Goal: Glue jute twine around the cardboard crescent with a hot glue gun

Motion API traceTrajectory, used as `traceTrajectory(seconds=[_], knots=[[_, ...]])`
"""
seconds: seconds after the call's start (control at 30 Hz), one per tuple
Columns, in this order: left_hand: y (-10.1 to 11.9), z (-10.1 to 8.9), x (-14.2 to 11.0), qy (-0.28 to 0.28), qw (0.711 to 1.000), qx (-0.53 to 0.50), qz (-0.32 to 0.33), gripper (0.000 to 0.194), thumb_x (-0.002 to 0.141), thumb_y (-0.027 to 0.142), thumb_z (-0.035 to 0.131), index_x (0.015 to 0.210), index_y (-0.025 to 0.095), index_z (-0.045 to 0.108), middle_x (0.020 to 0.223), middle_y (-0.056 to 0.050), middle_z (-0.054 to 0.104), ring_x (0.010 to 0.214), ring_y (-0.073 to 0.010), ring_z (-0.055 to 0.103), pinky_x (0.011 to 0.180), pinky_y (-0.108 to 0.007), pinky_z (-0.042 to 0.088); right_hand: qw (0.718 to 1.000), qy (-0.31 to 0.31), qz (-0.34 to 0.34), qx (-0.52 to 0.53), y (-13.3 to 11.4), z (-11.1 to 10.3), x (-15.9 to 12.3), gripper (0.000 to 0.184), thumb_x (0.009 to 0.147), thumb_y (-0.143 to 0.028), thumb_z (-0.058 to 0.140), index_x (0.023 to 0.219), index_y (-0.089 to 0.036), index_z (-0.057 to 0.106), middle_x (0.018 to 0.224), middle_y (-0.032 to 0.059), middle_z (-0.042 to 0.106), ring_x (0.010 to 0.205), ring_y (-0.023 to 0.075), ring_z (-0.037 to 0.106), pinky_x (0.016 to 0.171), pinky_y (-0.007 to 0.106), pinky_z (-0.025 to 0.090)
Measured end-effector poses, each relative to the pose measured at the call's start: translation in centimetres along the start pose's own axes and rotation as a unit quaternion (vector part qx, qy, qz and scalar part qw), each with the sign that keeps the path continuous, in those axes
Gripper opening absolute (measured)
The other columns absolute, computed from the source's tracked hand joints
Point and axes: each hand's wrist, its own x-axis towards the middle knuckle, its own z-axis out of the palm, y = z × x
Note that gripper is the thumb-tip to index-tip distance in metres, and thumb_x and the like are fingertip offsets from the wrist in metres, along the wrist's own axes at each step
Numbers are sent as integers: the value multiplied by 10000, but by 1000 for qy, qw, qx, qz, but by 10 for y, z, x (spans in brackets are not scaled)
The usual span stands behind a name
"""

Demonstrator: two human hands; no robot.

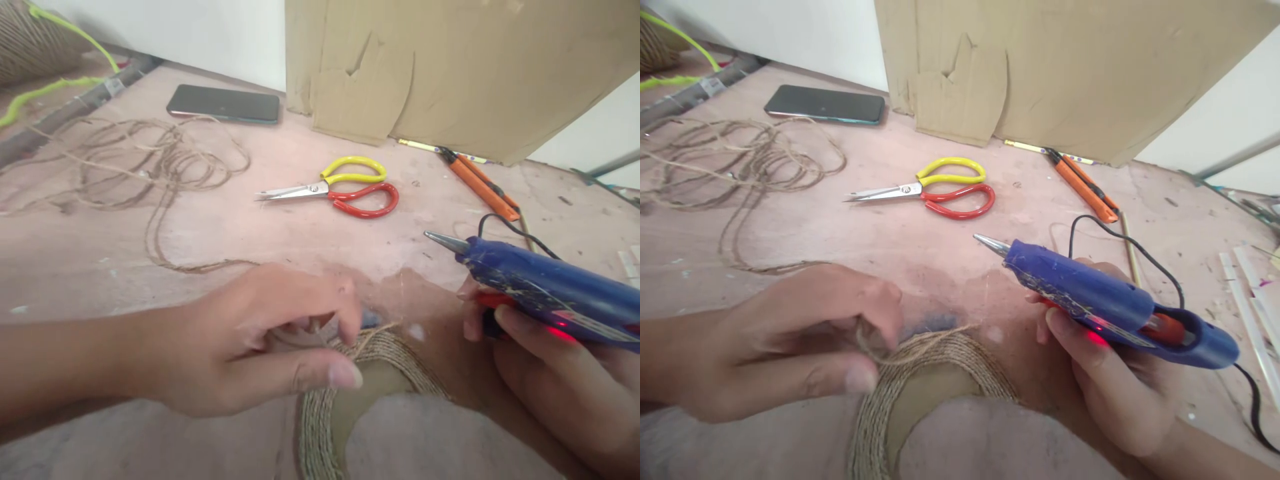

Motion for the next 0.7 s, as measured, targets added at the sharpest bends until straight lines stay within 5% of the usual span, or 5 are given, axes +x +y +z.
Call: traceTrajectory(seconds=[0.1, 0.27, 0.4, 0.53, 0.7], knots=[[1, -1, 7, -17, 998, -64, 7, 278, 1110, 165, 795, 898, 225, 625, 789, 65, 625, 714, -111, 563, 659, -228, 463, 1000, 0, -7, 0, 0, 2, 1, 146, 778, -301, 988, 879, -276, 887, 858, 26, 781, 598, 159, 664, 505, 264, 593], [3, -2, 11, 7, 971, -200, -135, 265, 1117, 232, 725, 869, 218, 632, 710, 42, 674, 605, -104, 552, 546, -222, 415, 1000, -3, -7, -4, -3, 4, 1, 155, 778, -313, 1009, 861, -271, 885, 817, 27, 764, 576, 166, 655, 499, 279, 596], [1, -3, 12, 6, 950, -264, -167, 86, 1093, 164, 767, 1131, 232, 730, 852, -14, 848, 745, -161, 779, 665, -245, 582, 1000, -1, -3, -1, -6, 6, 2, 164, 741, -298, 1020, 827, -280, 882, 799, 14, 759, 556, 154, 650, 475, 256, 581], [-1, -7, 11, -29, 974, -193, -112, 314, 1150, 131, 685, 1395, 276, 817, 990, -17, 898, 889, -164, 845, 805, -246, 634, 1000, -7, 6, -7, -7, 6, 3, 193, 734, -319, 1032, 818, -262, 868, 800, 21, 771, 544, 141, 661, 498, 235, 595], [1, -5, 10, -18, 984, -141, -109, 341, 1043, 4, 510, 887, 202, 741, 850, -10, 790, 769, -144, 721, 723, -241, 564, 1000, -9, 4, -14, -9, 6, 4, 247, 748, -368, 1049, 814, -249, 843, 770, 26, 751, 545, 147, 641, 501, 250, 596]])
